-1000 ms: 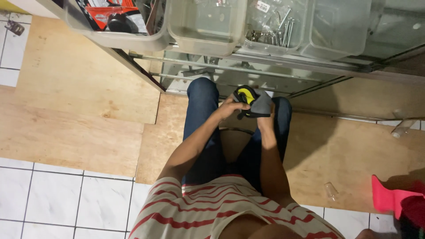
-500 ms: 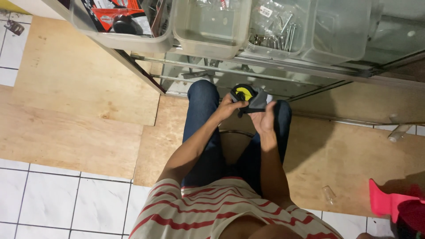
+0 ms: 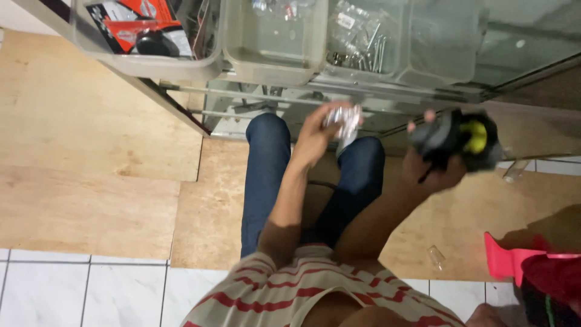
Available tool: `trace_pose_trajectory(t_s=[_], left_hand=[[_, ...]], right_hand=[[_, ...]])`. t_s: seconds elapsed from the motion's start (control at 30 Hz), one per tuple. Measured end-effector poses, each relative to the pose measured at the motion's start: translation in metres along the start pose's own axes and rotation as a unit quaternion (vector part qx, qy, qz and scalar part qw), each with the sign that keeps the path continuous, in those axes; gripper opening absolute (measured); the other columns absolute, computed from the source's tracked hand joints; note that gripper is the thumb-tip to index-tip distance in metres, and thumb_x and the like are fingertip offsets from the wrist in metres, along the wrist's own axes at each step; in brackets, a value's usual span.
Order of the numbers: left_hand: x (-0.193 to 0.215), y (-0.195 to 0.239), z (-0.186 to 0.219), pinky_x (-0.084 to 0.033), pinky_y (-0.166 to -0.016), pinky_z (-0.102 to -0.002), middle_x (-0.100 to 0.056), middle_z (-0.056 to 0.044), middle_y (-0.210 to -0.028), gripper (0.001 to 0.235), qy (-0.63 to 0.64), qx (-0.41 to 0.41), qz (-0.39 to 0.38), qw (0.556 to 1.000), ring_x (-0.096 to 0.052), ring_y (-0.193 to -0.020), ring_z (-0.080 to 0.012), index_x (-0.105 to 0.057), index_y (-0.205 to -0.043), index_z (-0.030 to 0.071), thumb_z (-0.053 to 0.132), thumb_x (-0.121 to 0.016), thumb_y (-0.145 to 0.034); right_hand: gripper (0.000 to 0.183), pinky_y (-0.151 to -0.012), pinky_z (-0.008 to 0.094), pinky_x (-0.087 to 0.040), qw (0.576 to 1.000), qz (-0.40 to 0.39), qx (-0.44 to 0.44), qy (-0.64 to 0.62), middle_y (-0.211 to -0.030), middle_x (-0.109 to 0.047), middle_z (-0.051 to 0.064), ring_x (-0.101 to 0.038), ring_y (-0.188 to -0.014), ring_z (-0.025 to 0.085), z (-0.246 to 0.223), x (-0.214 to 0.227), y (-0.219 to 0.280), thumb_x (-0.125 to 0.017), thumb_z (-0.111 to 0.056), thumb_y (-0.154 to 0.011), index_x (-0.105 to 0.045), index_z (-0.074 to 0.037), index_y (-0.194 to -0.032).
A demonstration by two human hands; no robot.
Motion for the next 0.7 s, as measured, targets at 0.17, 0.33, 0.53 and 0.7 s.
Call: trace_pose_trajectory(t_s=[0.17,0.33,0.53,0.7], left_hand=[[0.007,0.041,0.032,-0.055,-0.099,-0.033,-0.068,-0.017,-0.129,0.061,0.168,0.058,0.053,0.983,-0.067,-0.120,-0.0255,-0.049,-0.144,0.012,-0.018,-0.053,-0.091],[0.023,0.062,0.003,-0.056,-0.100,-0.037,-0.065,-0.022,-0.134,0.056,0.256,0.102,0.101,0.956,-0.066,-0.121,-0.0291,-0.046,-0.145,0.007,-0.015,-0.050,-0.094],[0.009,0.067,0.019,-0.054,-0.106,-0.041,-0.063,-0.023,-0.141,0.030,0.368,0.066,0.071,0.925,-0.065,-0.125,-0.0290,-0.055,-0.141,-0.007,0.005,-0.046,-0.114],[-0.007,0.078,0.030,-0.054,-0.108,-0.038,-0.063,-0.020,-0.141,0.033,0.377,0.056,0.086,0.921,-0.065,-0.126,-0.0248,-0.055,-0.144,-0.003,0.007,-0.049,-0.113]], right_hand=[[0.074,-0.109,0.065,-0.048,0.998,0.033,0.022,0.040,-0.151,-0.053,0.013,-0.054,-0.137,0.043,0.013,0.033,0.064,-0.073,-0.032,-0.092,-0.043,-0.015,-0.157],[0.067,-0.118,0.053,-0.041,0.948,0.111,0.117,0.274,-0.149,-0.052,0.017,-0.050,-0.134,0.037,0.016,0.026,0.075,-0.083,-0.017,-0.098,-0.048,-0.002,-0.152],[0.059,-0.119,0.045,-0.047,0.848,0.019,0.208,0.487,-0.157,-0.053,0.020,-0.052,-0.145,0.036,0.009,-0.050,0.058,-0.085,-0.025,-0.091,-0.051,-0.013,-0.137],[0.023,-0.117,0.047,-0.051,0.753,-0.070,0.180,0.630,-0.157,-0.054,0.023,-0.059,-0.138,0.041,0.022,-0.071,0.074,-0.071,-0.016,-0.104,-0.061,-0.013,-0.124]])
Point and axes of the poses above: each hand's wrist, its own y-axis away from the middle knuckle, its own x-axis out of the back of the hand, z = x × y, the point moved 7 cm from there along -y, towards the middle knuckle
